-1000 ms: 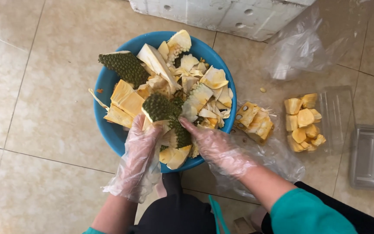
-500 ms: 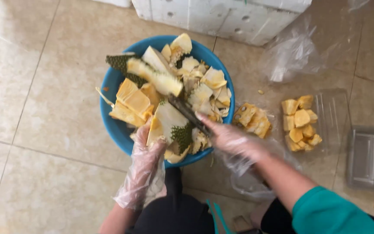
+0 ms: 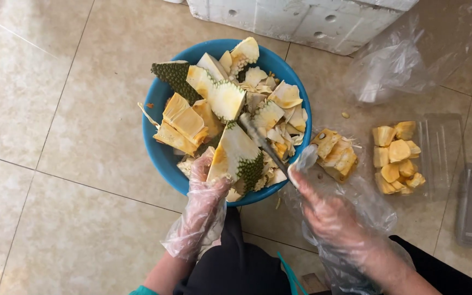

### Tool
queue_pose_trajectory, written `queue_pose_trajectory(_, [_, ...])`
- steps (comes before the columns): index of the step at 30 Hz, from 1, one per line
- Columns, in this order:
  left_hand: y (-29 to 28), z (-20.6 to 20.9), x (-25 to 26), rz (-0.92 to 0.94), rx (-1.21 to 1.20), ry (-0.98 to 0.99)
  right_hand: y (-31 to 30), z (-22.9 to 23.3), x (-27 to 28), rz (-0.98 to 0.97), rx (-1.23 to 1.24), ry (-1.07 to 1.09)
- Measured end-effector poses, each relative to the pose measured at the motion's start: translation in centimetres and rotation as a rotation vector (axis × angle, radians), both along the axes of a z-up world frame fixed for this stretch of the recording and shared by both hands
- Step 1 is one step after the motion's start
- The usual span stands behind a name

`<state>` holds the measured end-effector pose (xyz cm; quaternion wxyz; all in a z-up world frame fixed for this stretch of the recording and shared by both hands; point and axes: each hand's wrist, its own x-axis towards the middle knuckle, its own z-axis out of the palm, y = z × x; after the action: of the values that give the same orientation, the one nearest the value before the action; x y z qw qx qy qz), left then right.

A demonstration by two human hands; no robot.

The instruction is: Peeling and coring jackfruit pieces with a knife and placing them in a container.

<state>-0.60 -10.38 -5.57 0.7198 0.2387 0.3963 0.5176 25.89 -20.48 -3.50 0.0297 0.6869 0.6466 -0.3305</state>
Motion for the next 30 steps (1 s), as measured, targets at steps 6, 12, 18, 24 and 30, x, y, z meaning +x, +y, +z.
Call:
queue_pose_trajectory(6, [1.8, 3.1, 2.3, -0.139, -0.19, 0.363, -3.4, 1.9, 0.0, 0.459, 0.631, -0.224])
queue_pose_trajectory(12, [2.4, 6.6, 4.0, -0.187, 0.15, 0.601, -4.2, 2.9, 0.7, 0.4, 0.597, -0.336])
queue_pose_trajectory(18, [2.1, 6.8, 4.8, -0.126, 0.254, 0.517, -5.2, 0.3, 0.2, 0.256, 0.36, -0.34])
queue_pose_trajectory(24, [2.5, 7.1, 4.8, -0.182, 0.23, 0.715, -3.3, 1.4, -1.1, 0.257, 0.507, -0.399])
queue_pose_trajectory(30, [1.5, 4.8, 4.8, -0.223, 0.313, 0.806, -4.1, 1.1, 0.0, 0.396, 0.497, -0.481])
